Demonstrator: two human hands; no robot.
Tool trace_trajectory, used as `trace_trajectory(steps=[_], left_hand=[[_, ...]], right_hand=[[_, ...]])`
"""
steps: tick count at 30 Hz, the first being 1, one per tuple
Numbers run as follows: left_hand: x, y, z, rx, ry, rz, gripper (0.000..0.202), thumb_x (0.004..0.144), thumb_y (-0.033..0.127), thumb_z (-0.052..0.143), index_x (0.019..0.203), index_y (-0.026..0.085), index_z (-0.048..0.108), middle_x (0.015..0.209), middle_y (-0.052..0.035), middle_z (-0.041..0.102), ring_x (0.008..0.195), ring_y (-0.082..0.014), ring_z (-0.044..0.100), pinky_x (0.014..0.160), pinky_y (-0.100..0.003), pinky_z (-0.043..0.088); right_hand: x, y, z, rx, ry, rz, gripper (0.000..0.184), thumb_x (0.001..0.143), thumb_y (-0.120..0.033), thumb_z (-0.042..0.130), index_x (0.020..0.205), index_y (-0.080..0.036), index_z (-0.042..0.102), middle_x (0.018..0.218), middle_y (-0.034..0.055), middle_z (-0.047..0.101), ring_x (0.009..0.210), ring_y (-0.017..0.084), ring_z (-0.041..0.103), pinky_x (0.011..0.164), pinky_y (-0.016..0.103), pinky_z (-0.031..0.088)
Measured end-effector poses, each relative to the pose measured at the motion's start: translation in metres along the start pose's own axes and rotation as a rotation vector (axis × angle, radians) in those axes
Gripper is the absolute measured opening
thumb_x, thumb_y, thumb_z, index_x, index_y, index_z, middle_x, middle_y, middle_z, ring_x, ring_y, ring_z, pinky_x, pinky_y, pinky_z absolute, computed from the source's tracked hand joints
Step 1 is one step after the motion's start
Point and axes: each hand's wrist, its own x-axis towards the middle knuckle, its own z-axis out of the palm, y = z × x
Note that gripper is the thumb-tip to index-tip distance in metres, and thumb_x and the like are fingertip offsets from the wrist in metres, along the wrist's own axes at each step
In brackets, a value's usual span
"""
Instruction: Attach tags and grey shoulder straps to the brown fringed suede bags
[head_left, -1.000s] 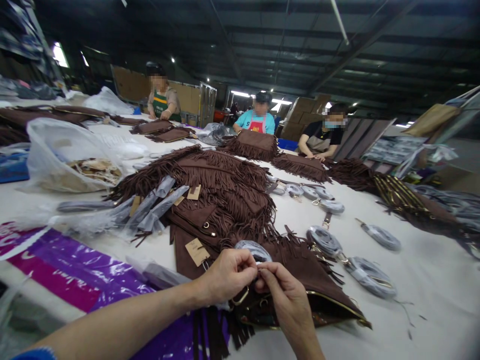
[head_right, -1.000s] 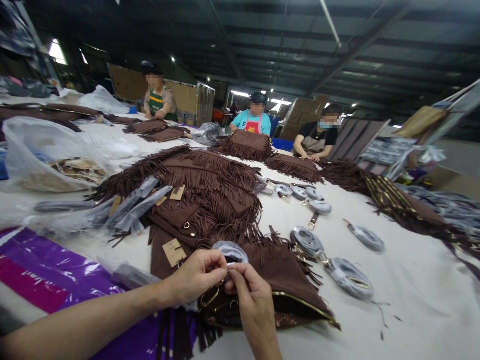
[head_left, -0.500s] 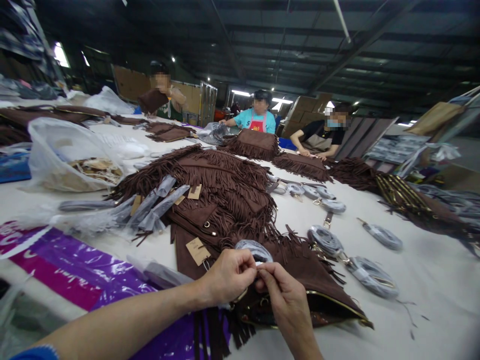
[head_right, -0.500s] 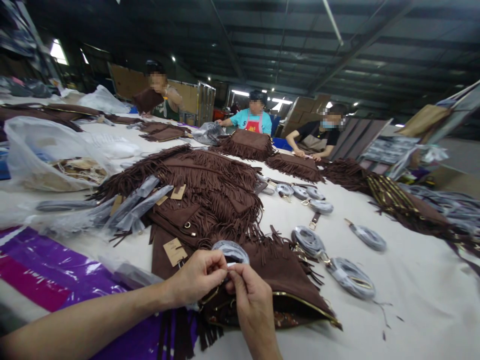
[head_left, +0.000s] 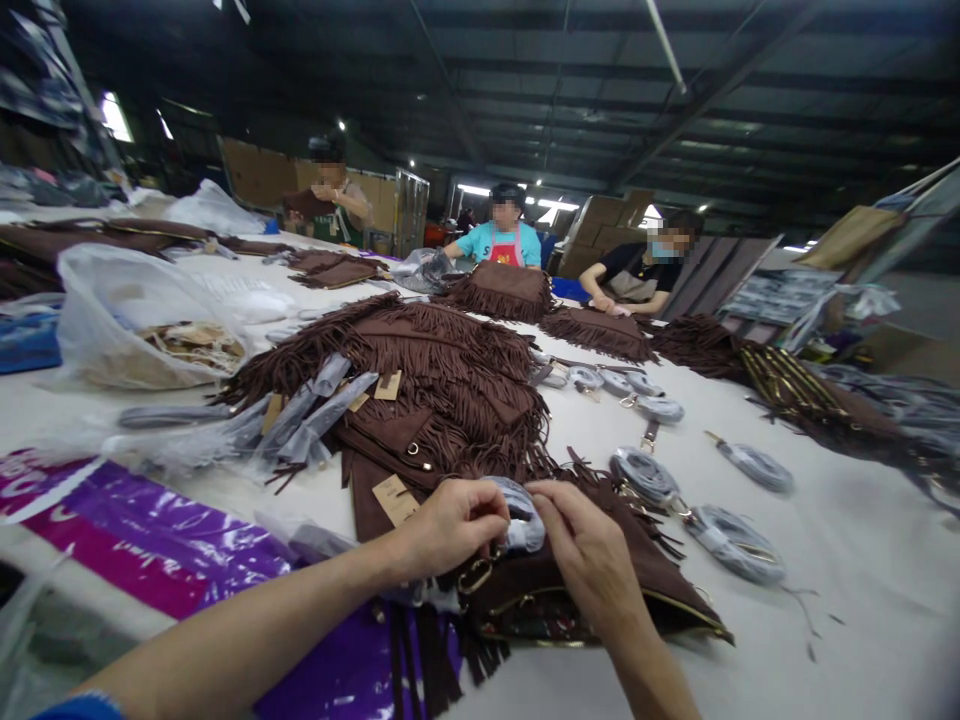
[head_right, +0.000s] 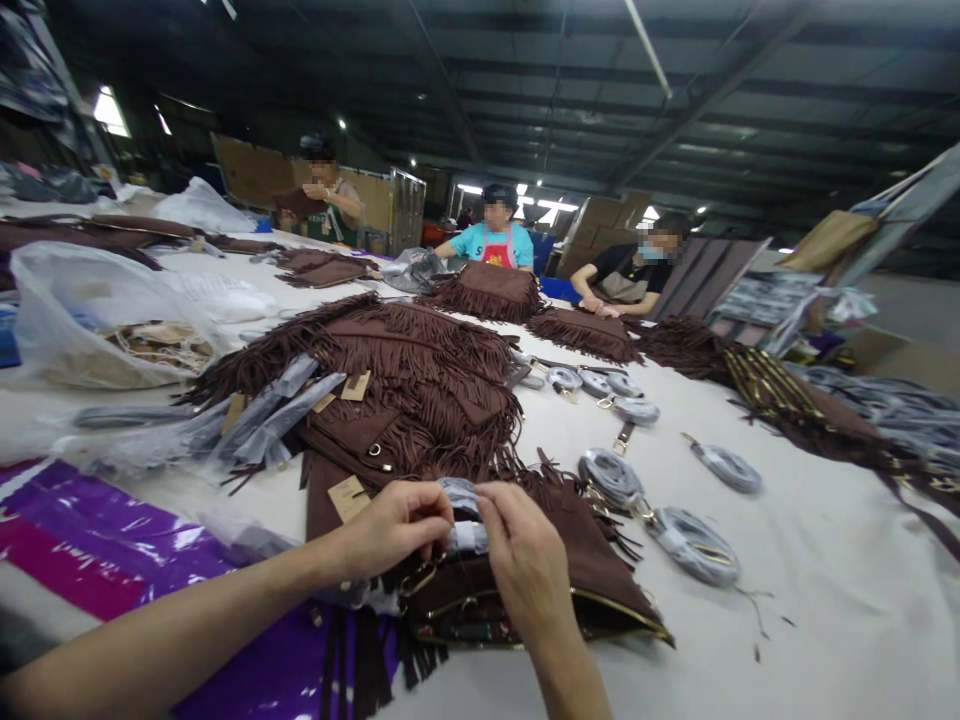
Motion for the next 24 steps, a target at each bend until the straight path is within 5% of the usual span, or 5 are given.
trace_trajectory(steps=[5, 9, 13, 19, 24], left_hand=[[-0.015, 0.01, -0.013, 0.268, 0.076, 0.134, 0.015, 0.08, 0.01, 0.045, 0.082, 0.015, 0.059, 0.067, 0.0019, 0.054, 0.063, -0.0118, 0.052, 0.061, -0.021, 0.04], [-0.034, 0.006, -0.011, 0.456, 0.018, 0.229, 0.014, 0.077, 0.006, 0.045, 0.081, 0.017, 0.054, 0.075, 0.0008, 0.056, 0.069, -0.0124, 0.051, 0.066, -0.022, 0.039], [-0.048, 0.005, -0.001, 0.647, -0.071, 0.249, 0.01, 0.077, 0.01, 0.051, 0.082, 0.018, 0.05, 0.079, -0.0003, 0.057, 0.069, -0.0141, 0.05, 0.063, -0.024, 0.039], [-0.04, 0.015, 0.022, 1.082, -0.161, 0.277, 0.023, 0.081, 0.031, 0.063, 0.095, 0.017, 0.052, 0.101, -0.0095, 0.059, 0.093, -0.0273, 0.056, 0.08, -0.04, 0.049], [-0.016, 0.014, 0.031, 1.213, -0.276, 0.218, 0.016, 0.082, 0.005, 0.045, 0.092, 0.014, 0.053, 0.09, -0.0111, 0.061, 0.076, -0.0253, 0.063, 0.066, -0.038, 0.054]], right_hand=[[0.038, 0.003, -0.001, -0.311, -0.338, -0.047, 0.047, 0.076, -0.016, 0.065, 0.123, -0.016, 0.064, 0.114, 0.0142, 0.07, 0.102, 0.031, 0.065, 0.086, 0.038, 0.048], [0.044, 0.0, 0.004, -0.311, -0.383, -0.075, 0.039, 0.068, -0.015, 0.072, 0.107, -0.019, 0.07, 0.096, 0.0071, 0.073, 0.087, 0.026, 0.066, 0.075, 0.03, 0.047], [0.036, -0.007, -0.023, -0.304, -0.275, -0.089, 0.02, 0.073, -0.014, 0.066, 0.092, -0.019, 0.067, 0.087, 0.0039, 0.067, 0.083, 0.021, 0.061, 0.074, 0.028, 0.044], [-0.025, -0.013, -0.09, -0.102, 0.202, 0.214, 0.02, 0.075, -0.039, 0.069, 0.083, -0.022, 0.061, 0.076, 0.0014, 0.062, 0.066, 0.021, 0.056, 0.059, 0.029, 0.043], [-0.11, -0.01, -0.081, 0.47, -0.011, 0.652, 0.041, 0.079, -0.058, 0.066, 0.067, -0.021, 0.057, 0.056, -0.0032, 0.052, 0.05, 0.014, 0.047, 0.048, 0.023, 0.035]])
